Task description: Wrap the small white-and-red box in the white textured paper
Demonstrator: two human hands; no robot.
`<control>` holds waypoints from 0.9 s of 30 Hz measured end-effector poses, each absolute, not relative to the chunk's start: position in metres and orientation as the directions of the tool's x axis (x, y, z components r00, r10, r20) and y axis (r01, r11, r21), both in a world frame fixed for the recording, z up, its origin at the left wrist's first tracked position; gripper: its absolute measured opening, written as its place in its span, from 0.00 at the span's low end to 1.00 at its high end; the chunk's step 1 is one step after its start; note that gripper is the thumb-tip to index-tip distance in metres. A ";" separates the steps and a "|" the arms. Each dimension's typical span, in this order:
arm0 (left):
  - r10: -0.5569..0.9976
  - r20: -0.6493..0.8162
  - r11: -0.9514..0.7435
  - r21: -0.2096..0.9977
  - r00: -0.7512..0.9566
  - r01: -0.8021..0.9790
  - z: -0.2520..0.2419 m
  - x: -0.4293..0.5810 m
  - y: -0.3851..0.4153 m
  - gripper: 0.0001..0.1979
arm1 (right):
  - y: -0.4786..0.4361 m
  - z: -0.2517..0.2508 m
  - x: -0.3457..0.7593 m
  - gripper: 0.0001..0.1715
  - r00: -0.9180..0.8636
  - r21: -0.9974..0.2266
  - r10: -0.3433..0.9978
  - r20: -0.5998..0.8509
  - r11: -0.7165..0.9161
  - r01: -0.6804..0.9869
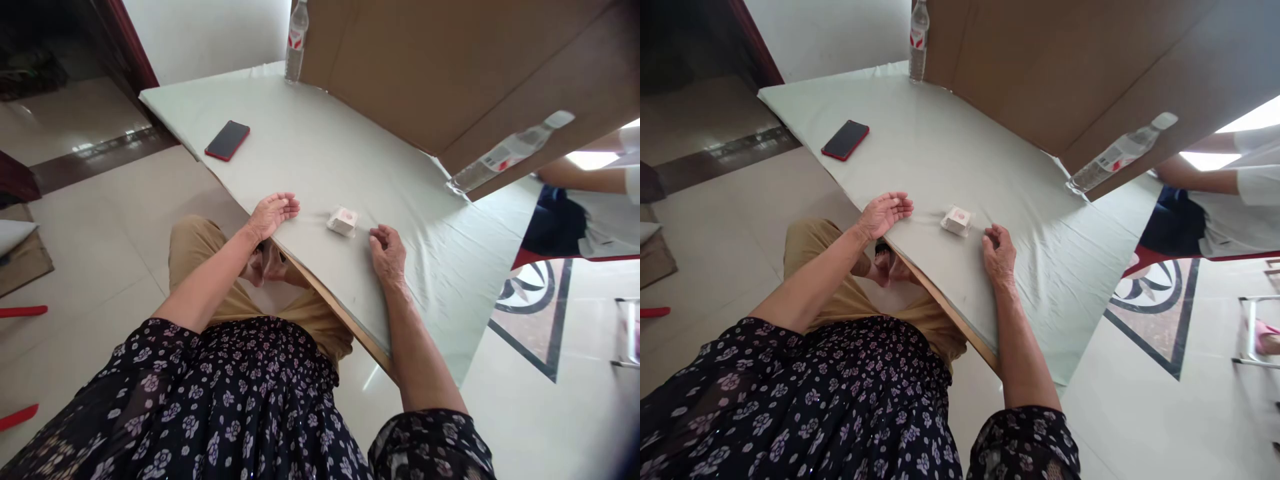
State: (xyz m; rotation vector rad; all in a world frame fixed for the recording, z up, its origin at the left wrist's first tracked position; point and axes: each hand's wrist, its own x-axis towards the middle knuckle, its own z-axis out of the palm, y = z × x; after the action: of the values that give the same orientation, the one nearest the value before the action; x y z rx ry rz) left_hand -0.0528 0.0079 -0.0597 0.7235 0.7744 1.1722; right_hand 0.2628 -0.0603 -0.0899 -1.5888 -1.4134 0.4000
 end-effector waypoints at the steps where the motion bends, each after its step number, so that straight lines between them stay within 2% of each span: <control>1: 0.969 -0.141 0.228 0.823 0.202 -0.520 -0.060 -0.053 0.008 0.06 | -0.060 -0.089 0.263 0.26 0.279 -0.792 0.901 0.331 0.105 0.601; 12: 0.974 -0.124 0.210 0.796 0.188 -0.568 -0.061 -0.050 0.005 0.06 | -0.057 -0.092 0.266 0.24 0.254 -0.754 0.900 0.354 0.114 0.647; 27: 0.976 -0.136 0.206 0.836 0.172 -0.509 -0.056 -0.051 0.002 0.06 | -0.060 -0.090 0.263 0.24 0.276 -0.788 0.900 0.337 0.108 0.607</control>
State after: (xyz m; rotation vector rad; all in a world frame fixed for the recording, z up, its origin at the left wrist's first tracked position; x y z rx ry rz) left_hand -0.0512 0.0016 -0.0561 0.7361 0.7927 1.2003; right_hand 0.2633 -0.0603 -0.0903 -1.5928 -1.4251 0.3865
